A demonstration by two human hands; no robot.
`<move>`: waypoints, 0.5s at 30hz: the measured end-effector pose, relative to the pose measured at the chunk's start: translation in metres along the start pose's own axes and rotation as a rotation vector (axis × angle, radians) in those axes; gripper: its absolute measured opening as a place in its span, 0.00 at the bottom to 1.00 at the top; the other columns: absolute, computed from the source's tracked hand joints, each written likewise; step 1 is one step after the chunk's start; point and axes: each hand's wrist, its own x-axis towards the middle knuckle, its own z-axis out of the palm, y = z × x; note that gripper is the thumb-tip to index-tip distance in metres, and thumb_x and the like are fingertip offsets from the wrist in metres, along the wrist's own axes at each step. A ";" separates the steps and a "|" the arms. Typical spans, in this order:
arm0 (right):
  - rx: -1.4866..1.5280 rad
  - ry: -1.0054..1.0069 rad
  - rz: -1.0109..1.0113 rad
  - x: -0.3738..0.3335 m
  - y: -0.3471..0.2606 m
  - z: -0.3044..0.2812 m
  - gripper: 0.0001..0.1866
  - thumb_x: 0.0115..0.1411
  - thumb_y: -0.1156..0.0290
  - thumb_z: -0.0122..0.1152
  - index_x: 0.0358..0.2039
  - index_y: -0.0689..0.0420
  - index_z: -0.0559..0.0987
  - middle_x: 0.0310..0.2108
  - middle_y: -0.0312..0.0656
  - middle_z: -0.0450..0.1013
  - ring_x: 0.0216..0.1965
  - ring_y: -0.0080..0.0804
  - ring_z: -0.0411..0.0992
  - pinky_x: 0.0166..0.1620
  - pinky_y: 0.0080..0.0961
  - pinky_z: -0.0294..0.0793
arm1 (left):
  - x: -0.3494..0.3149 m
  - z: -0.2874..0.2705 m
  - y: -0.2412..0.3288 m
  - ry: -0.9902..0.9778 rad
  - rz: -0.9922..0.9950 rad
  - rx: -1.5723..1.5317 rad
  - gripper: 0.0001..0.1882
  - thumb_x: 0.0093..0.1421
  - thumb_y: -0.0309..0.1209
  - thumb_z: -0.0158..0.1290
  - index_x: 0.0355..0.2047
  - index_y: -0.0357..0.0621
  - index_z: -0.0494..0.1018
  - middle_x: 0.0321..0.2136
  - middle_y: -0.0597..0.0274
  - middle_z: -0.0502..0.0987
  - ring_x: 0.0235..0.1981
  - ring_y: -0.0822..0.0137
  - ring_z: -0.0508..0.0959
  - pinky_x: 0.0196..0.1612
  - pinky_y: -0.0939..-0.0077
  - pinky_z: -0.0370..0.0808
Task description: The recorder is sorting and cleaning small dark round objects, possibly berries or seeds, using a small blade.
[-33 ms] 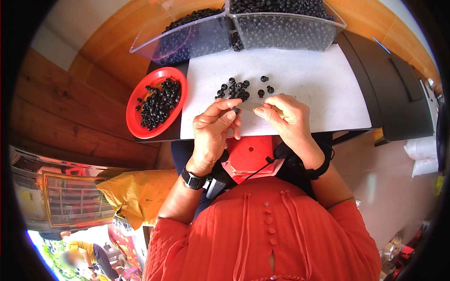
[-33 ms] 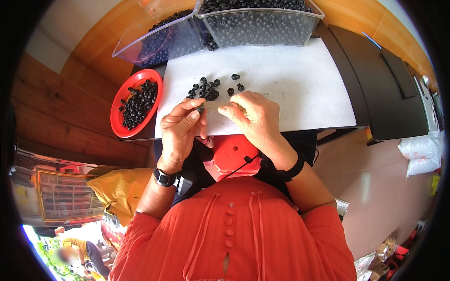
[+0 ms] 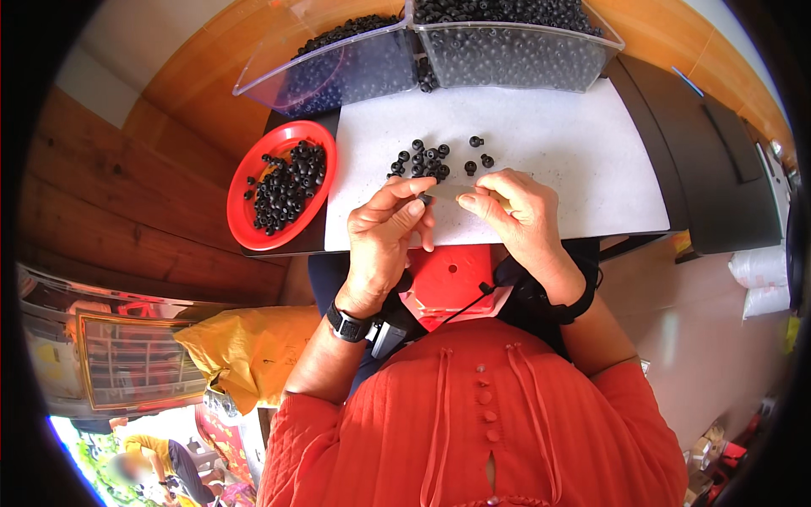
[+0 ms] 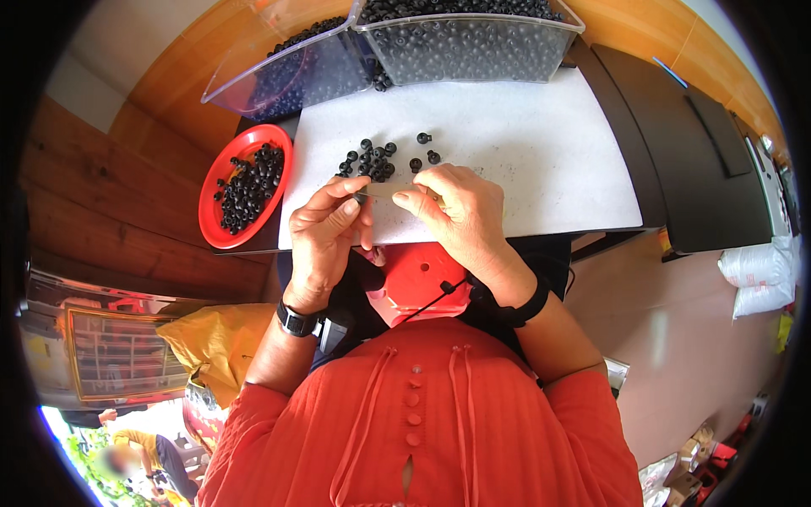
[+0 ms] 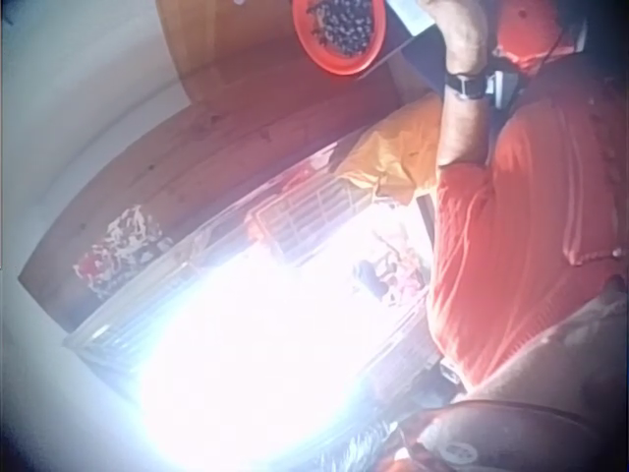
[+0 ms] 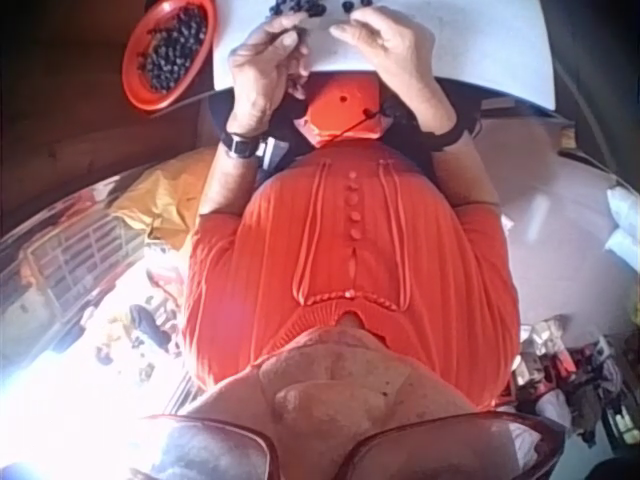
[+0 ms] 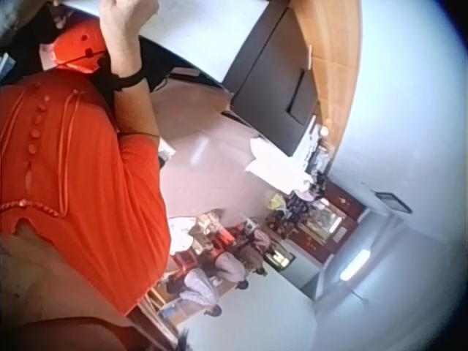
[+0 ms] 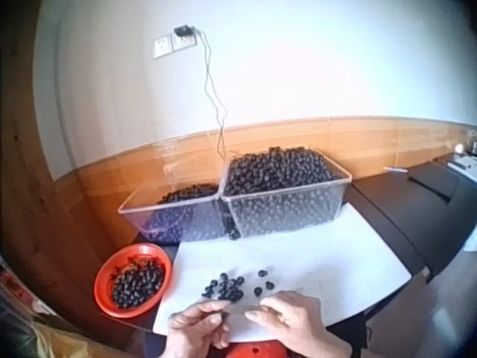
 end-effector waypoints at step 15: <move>-0.036 -0.008 -0.110 0.001 0.000 0.000 0.11 0.54 0.67 0.75 0.27 0.56 0.80 0.22 0.39 0.75 0.22 0.37 0.74 0.25 0.33 0.71 | -0.002 0.003 -0.001 -0.019 0.046 0.030 0.14 0.70 0.15 0.48 0.52 0.31 0.78 0.39 0.61 0.71 0.34 0.71 0.77 0.30 0.76 0.81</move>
